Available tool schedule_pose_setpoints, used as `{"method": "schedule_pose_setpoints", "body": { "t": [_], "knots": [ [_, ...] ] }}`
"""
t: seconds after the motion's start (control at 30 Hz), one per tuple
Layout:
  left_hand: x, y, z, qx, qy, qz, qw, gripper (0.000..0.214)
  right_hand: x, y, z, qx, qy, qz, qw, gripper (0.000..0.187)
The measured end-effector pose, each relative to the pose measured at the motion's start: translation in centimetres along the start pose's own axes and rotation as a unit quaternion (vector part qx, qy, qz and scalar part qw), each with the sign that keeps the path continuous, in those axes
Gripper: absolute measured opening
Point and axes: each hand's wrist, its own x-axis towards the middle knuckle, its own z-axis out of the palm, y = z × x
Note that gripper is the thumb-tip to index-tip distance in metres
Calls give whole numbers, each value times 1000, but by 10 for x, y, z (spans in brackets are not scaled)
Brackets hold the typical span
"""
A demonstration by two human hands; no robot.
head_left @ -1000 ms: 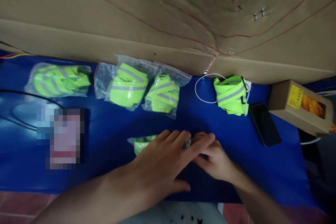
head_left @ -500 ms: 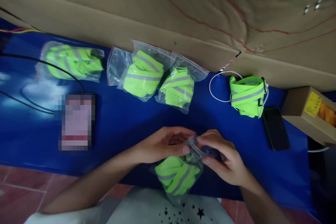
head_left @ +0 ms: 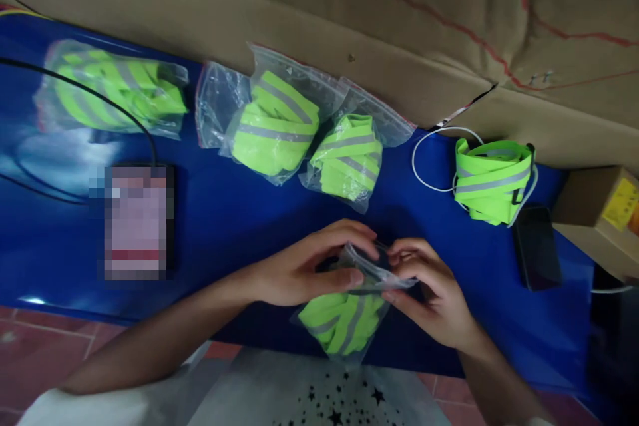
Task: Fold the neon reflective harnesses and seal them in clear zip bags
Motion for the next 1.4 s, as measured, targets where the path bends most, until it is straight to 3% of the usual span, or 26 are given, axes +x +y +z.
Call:
{"method": "schedule_pose_setpoints", "body": {
  "t": [0.07,0.17,0.27,0.43,0.53,0.67,0.83,0.97,1.17,1.4],
  "knots": [
    [0,2,-3,28,4,-16,999,16,-1,-1,0,12,13,-2,1000,18],
    [1,2,-8,18,53,-62,996,26,-1,-3,-3,-18,48,7,999,25],
    [0,1,-9,35,61,-90,993,28,-2,-3,-9,-35,65,28,997,25],
    [-1,-4,-6,-12,109,-55,992,21,-1,3,-14,1,78,92,993,6],
    [0,-9,-2,-54,130,-35,989,37,1,2,-10,66,121,113,984,20],
    [3,-12,7,-115,91,-66,987,70,4,-3,-2,136,165,138,967,28],
    [4,-12,15,-212,129,-110,962,81,6,0,-13,160,120,154,968,33],
    [1,-11,14,-256,147,-95,951,76,4,2,-25,92,41,148,984,6],
    [0,-8,14,-277,111,-92,950,72,-4,-2,-19,-68,89,71,991,11],
    [1,-14,24,-266,131,-91,951,69,-2,-4,-14,-64,77,35,994,11]
  ]
}}
